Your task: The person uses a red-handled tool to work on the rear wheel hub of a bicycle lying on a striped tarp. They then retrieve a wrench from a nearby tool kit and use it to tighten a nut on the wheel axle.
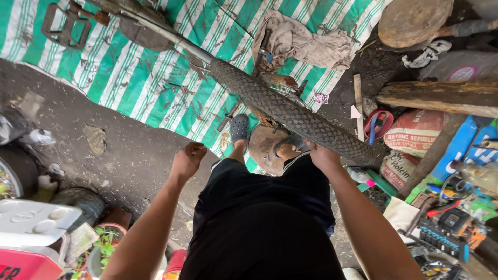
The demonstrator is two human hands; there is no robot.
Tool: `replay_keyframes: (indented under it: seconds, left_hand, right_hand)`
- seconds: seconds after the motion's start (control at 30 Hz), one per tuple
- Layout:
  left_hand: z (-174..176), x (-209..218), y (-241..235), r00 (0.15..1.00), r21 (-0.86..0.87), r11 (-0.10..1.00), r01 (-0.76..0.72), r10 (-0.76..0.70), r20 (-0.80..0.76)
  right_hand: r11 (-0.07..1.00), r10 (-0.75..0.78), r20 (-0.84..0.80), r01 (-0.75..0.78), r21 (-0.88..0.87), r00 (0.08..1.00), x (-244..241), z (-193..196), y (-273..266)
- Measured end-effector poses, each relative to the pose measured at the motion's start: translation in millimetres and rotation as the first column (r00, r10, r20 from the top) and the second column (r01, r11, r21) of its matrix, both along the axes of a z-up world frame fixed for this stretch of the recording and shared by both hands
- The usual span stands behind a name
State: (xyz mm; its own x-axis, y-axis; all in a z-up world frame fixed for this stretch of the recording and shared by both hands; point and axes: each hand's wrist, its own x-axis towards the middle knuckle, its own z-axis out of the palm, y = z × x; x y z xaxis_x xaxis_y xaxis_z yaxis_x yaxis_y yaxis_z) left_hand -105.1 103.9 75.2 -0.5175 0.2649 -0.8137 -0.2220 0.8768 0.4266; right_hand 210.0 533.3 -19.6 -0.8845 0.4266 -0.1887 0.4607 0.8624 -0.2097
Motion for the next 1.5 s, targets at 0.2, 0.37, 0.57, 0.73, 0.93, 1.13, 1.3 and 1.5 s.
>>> replay_keyframes:
  seconds: [0.2, 0.37, 0.57, 0.73, 0.93, 1.13, 1.3, 1.5]
  left_hand:
    - [81.4, -37.6, 64.5, 0.999, 0.093, 0.995, 0.024, -0.020, -0.046]
    - [197.8, -14.0, 125.4, 0.988, 0.367, 0.921, 0.132, -0.153, 0.028]
    - [252.3, 15.4, 146.9, 0.934, 0.779, 0.531, 0.334, -0.299, -0.197]
    - [263.7, 14.4, 143.1, 0.916, 0.787, 0.473, 0.396, -0.265, -0.301]
    - [267.6, 13.6, 141.0, 0.936, 0.772, 0.531, 0.351, -0.226, -0.270]
    - [269.1, 11.8, 143.4, 0.941, 0.783, 0.526, 0.331, -0.242, -0.235]
    - [259.7, 13.6, 142.1, 0.945, 0.748, 0.583, 0.317, -0.258, -0.199]
    - [216.8, 29.1, 144.1, 0.953, 0.705, 0.643, 0.301, -0.170, -0.252]
  right_hand:
    - [0.309, -0.432, 0.517, 0.660, -0.685, 0.739, -36.6, 131.5, -18.8]
    - [-0.099, -0.381, 0.241, 0.220, -0.970, 0.892, -34.8, 233.0, -52.7]
    - [-0.088, -0.225, 0.079, 0.060, -0.994, 0.971, -56.2, 340.6, -59.2]
    - [-0.132, -0.223, -0.097, -0.128, -0.983, 0.970, -57.2, 362.2, -57.5]
    - [-0.305, -0.318, -0.094, -0.196, -0.932, 0.943, -65.0, 391.9, -56.0]
    - [-0.335, -0.336, -0.060, -0.180, -0.925, 0.940, -63.3, 397.5, -57.4]
    - [-0.313, -0.352, -0.026, -0.144, -0.939, 0.936, -60.8, 399.9, -58.3]
    - [0.160, -0.207, 0.197, 0.231, -0.960, 0.958, -52.7, 354.3, -59.2]
